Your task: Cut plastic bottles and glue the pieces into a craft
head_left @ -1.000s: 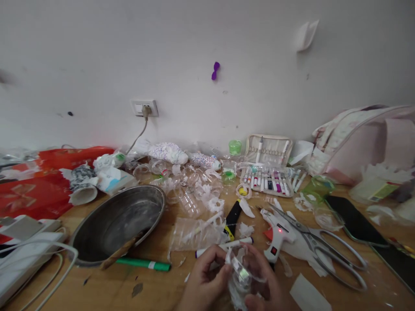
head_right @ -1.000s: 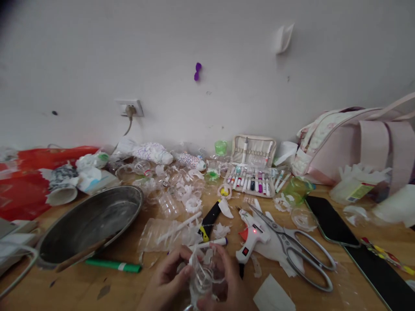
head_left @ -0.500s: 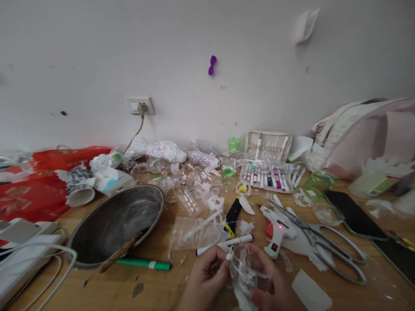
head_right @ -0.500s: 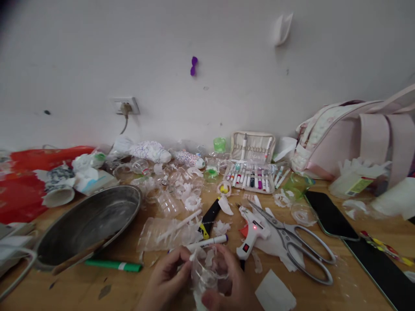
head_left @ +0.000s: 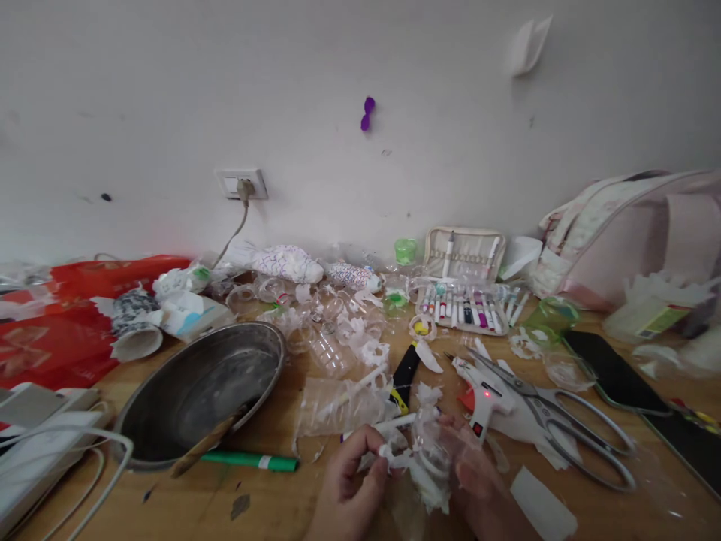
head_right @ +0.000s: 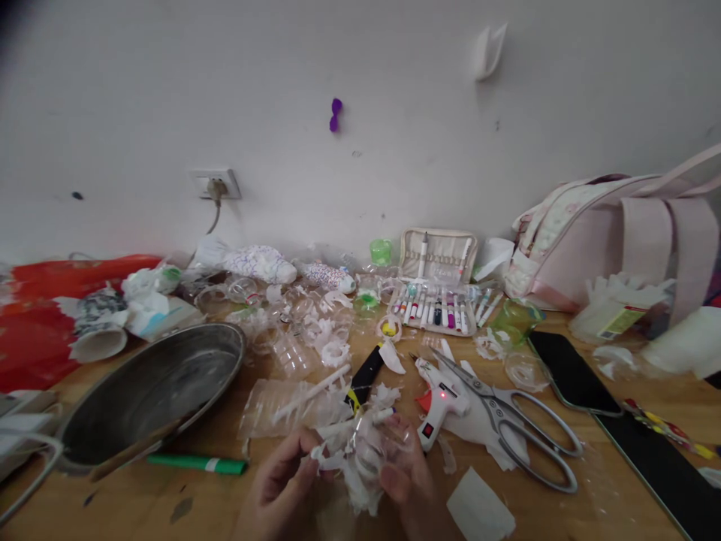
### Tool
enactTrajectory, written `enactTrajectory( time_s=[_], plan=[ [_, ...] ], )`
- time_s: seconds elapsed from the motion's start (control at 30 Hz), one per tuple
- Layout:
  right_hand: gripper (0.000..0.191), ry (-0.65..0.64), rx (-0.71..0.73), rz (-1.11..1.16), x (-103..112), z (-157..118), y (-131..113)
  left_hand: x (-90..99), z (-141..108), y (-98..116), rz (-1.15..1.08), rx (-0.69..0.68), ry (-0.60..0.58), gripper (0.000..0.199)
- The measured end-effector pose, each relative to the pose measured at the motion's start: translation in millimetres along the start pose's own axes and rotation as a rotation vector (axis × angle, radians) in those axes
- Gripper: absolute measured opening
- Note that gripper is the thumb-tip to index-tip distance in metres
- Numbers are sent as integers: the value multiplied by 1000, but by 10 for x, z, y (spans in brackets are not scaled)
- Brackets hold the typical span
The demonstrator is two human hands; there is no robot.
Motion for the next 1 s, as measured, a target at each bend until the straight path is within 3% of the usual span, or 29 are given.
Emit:
enactTrajectory(
  time_s=[0.1, 0.23, 0.33, 0.57, 0.77, 0.87, 1.0],
  plan=[
    [63, -16, -8, 44, -114, -109, 0, -8, -26, 51, 38, -107, 12, 30],
    [69, -19, -15, 50, -198, -232, -18, -76, -1, 24, 135, -88, -92, 32],
    [73, 0, -17, 45, -188, -240, -60, -88, 32, 54, 308, -212, -138, 26],
    [56, -30, -44, 109, -290, -238, -201, -79, -36, 148, 406, -387, -198, 27],
    [45, 124, -133, 262, -203, -260, -346, 35, -40, 117, 195, -322, -61, 31],
    [38, 193, -182, 336, -105, -196, -496, 112, 48, 31, 124, -192, 19, 30],
    [34, 107, -199, 365, -129, -154, -606, 106, 148, -80, 132, -12, 38, 23]
  ],
)
Point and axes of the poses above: each hand's wrist, its own z-axis towards the middle knuckle, its own x-axis out of the back of the hand, y = z × x, the point moved 5 cm from there along z, towards the middle knuckle, and after that the axes turned 11 degrees about y, right-handed, at the moved point
